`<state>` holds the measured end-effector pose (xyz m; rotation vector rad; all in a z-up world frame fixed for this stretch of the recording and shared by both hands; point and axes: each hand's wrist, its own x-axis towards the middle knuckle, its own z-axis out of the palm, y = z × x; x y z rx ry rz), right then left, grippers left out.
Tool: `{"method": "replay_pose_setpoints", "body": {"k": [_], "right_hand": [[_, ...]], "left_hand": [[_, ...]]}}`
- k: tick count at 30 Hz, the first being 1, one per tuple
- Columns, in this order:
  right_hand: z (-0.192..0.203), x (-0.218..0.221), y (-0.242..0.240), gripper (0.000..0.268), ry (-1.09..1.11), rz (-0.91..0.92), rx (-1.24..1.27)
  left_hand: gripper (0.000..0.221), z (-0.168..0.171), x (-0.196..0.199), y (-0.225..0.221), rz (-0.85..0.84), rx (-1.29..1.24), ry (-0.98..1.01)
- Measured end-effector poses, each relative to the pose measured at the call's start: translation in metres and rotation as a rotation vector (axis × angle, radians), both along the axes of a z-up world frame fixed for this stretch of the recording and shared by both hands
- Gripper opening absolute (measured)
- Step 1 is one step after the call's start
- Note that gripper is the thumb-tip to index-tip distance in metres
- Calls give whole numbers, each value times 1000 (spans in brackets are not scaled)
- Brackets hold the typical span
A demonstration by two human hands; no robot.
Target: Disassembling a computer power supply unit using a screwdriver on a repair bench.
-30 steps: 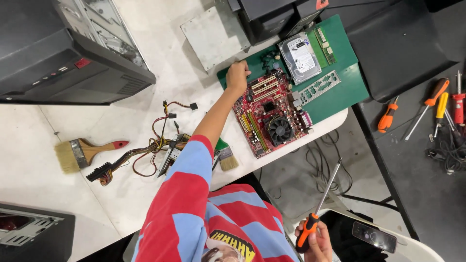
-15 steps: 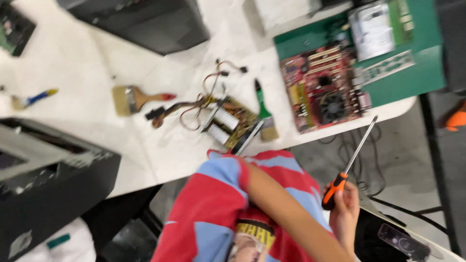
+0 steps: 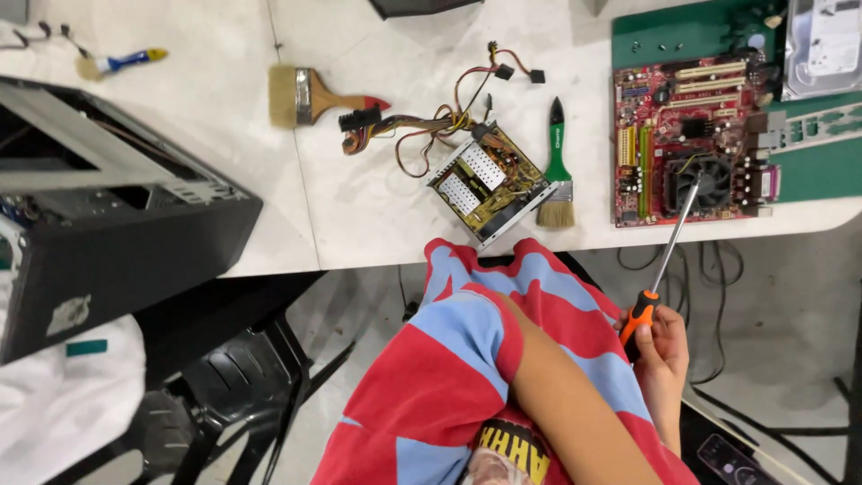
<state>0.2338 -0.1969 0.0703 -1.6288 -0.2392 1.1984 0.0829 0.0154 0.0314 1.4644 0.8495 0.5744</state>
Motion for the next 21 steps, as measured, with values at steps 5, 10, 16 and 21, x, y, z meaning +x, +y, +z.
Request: {"method": "replay_pose_setpoints", "body": {"k": [5,10,16,21], "right_hand": [[-9,10,4,29,-37,102,22],[-19,18,8,24,-51,188,130],[-55,45,1,32,-69,241,195],[-19,33,19,21,-191,264,56]], "left_hand": [[66,16,-19,-18,40,-12,26],[75,23,-31,-42,56,-56,34],[86,29,-44,-41,14,-66,48],[80,-62,-100,-42,3,205,697]]}}
